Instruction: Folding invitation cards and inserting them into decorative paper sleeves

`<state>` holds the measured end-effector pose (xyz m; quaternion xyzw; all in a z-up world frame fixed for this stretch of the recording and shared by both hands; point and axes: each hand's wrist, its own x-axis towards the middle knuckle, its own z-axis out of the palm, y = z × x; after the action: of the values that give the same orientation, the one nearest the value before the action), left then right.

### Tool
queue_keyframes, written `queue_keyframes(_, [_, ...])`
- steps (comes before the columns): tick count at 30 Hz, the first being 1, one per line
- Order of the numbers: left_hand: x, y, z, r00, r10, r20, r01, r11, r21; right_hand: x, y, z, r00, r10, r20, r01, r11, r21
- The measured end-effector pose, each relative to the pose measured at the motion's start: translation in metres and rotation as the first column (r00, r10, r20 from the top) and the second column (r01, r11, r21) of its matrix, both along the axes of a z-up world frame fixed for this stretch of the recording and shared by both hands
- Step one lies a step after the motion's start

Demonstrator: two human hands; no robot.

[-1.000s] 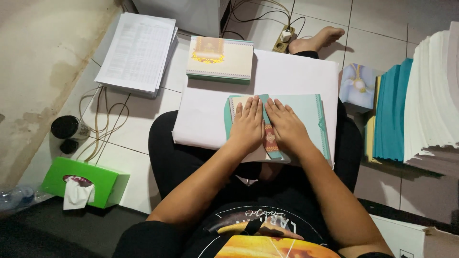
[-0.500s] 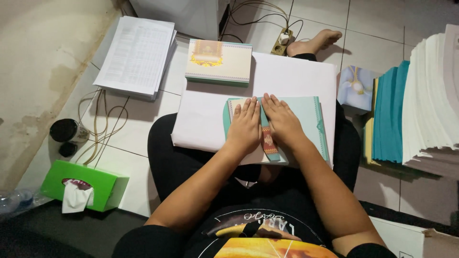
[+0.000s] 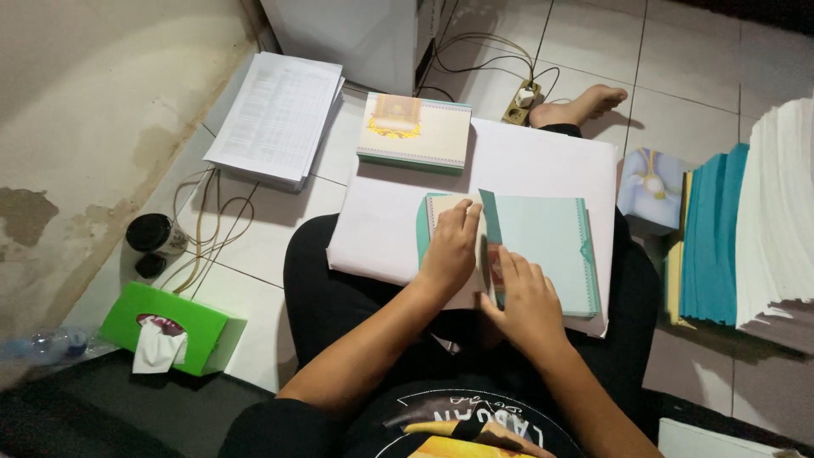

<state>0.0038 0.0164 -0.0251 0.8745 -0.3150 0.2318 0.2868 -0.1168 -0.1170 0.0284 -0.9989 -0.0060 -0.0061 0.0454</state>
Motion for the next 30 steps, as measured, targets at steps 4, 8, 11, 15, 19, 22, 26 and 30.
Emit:
queue_keyframes(4, [-0.004, 0.002, 0.001, 1.000, -0.012, 0.019, 0.012, 1.000, -0.024, 0.021, -0.014, 0.001, 0.996, -0.085, 0.000, 0.081, 0.950, 0.302])
queue_keyframes(8, [-0.010, 0.005, 0.015, 0.988, -0.120, 0.094, 0.115, 0.992, 0.058, 0.029, -0.047, -0.007, 0.952, -0.162, -0.259, 0.302, 0.383, 0.873])
queue_keyframes(11, [-0.009, 0.004, 0.016, 0.973, -0.183, 0.143, 0.173, 0.982, 0.077, 0.020, -0.041, -0.007, 0.930, -0.070, -0.360, 0.346, -0.160, 0.924])
queue_keyframes(15, [-0.010, 0.007, 0.020, 0.969, -0.210, 0.133, 0.197, 0.975, 0.101, 0.014, -0.033, -0.002, 0.879, -0.122, -0.461, 0.406, -0.315, 0.857])
queue_keyframes(19, [-0.007, 0.006, 0.013, 0.967, -0.233, 0.100, 0.232, 0.973, 0.024, 0.005, -0.026, 0.015, 0.987, -0.132, -0.095, 0.098, 0.020, 0.995])
queue_keyframes(22, [-0.006, 0.002, 0.008, 0.967, -0.238, 0.092, 0.242, 0.969, -0.043, 0.004, -0.028, 0.019, 0.969, 0.245, -0.036, -0.135, 0.645, 0.752])
queue_keyframes(26, [-0.006, -0.003, 0.004, 0.987, -0.095, 0.127, 0.089, 0.995, 0.046, 0.008, -0.022, 0.018, 0.969, 0.236, -0.069, -0.167, 0.839, 0.519])
queue_keyframes(30, [-0.010, 0.003, 0.024, 0.993, 0.031, -0.114, -0.014, 0.989, 0.150, 0.023, -0.031, -0.027, 0.979, 0.168, 0.112, -0.191, 0.952, 0.240])
